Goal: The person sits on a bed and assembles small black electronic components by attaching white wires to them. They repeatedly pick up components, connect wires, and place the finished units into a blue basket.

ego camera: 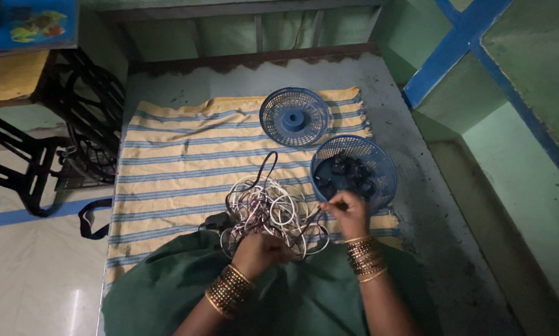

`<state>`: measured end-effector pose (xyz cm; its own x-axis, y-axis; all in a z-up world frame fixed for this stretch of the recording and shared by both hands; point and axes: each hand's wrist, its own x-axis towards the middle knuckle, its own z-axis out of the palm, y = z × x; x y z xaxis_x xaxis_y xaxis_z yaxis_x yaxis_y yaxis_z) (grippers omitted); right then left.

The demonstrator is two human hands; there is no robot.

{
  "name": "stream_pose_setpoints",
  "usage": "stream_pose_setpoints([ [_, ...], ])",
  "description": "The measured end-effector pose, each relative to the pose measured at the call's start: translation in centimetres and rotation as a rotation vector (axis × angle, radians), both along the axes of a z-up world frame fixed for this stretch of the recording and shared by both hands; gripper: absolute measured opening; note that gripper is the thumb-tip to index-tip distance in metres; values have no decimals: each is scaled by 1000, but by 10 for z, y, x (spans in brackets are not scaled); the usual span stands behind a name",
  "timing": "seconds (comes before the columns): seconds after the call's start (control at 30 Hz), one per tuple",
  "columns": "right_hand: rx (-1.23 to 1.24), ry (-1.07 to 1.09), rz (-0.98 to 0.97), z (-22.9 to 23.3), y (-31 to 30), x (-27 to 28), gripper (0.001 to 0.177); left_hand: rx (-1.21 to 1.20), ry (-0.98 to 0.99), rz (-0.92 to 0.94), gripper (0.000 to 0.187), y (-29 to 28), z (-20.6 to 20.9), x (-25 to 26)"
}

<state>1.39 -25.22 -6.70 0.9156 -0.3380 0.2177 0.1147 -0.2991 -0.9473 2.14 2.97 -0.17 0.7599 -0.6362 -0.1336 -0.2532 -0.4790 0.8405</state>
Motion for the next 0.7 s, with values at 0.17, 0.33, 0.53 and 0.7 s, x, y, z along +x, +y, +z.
stream_pose_setpoints([
  [0.17,187,-73,-144,-34,-15,7,19,-37,-55,-23,12,14,25,-4],
  [0.33,140,-15,4,-35,-9,14,18,84,-164,38,18,21,21,-6],
  [0.53,-624,-253,292,24,37,1,19,260,-320,57,18,22,-7,0],
  [0.7,-304,150,636,15,75,-6,19,488,-231,2,20,11,-16,2],
])
